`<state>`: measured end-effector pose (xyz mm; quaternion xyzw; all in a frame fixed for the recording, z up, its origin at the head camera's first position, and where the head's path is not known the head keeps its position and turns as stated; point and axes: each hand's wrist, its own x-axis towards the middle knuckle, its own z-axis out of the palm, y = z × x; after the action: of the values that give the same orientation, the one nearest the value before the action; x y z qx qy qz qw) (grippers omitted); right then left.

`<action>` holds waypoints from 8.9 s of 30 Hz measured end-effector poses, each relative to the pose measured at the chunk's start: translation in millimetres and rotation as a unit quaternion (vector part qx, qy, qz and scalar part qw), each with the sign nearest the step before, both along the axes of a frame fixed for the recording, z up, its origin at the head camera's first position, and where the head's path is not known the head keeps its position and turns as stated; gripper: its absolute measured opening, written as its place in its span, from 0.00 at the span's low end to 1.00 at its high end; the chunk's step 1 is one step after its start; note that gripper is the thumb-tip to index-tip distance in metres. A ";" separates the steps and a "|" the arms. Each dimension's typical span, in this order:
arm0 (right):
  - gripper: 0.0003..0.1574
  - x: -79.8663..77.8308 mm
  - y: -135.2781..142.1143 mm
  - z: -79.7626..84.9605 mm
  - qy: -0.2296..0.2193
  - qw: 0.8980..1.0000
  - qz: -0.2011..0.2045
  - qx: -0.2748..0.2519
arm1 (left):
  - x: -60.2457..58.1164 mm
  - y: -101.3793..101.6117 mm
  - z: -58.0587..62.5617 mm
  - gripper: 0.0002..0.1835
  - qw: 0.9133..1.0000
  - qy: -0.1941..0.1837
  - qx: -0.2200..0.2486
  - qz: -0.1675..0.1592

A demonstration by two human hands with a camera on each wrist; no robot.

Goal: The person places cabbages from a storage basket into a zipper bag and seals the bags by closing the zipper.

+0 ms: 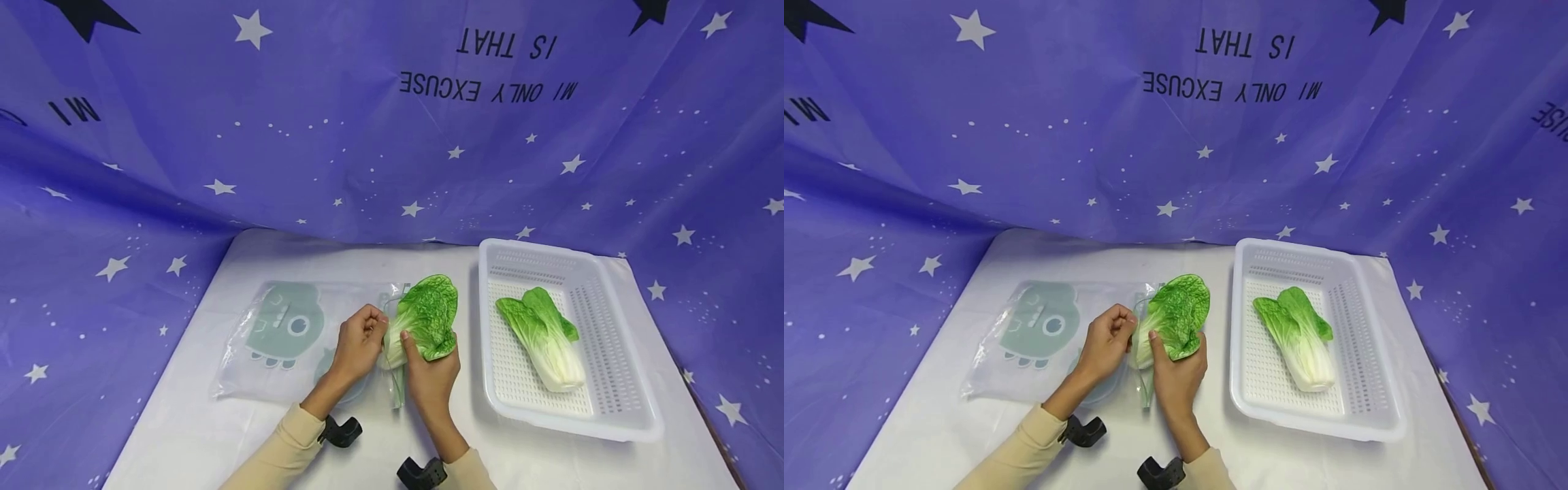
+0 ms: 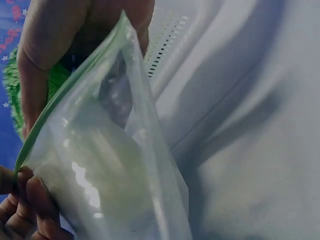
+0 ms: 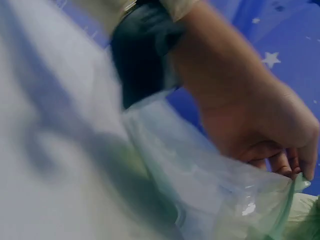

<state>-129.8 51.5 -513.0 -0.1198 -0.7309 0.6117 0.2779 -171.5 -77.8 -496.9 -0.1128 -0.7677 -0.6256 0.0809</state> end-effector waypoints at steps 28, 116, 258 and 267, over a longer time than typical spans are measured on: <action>0.39 -1.6 0.8 -5.0 -0.009 0.998 -0.068 0.007 | 1.3 21.7 14.6 0.07 1.000 0.014 0.015 -0.013; 0.09 -16.9 78.7 215.4 0.079 0.983 0.158 0.051 | -22.9 -25.8 185.9 0.09 0.956 0.237 -0.090 0.145; 0.27 8.8 132.4 247.0 0.022 0.883 0.180 0.433 | -23.9 19.8 189.9 0.09 0.952 0.294 -0.080 -0.003; 0.10 5.4 151.9 250.3 -0.069 0.857 0.233 0.454 | -23.3 14.8 196.9 0.09 0.955 0.290 -0.059 0.000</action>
<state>-124.4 203.4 -262.7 0.1518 -0.9512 0.2496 0.0995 -194.8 -63.0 -300.0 -0.2944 -0.7464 -0.5197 0.2934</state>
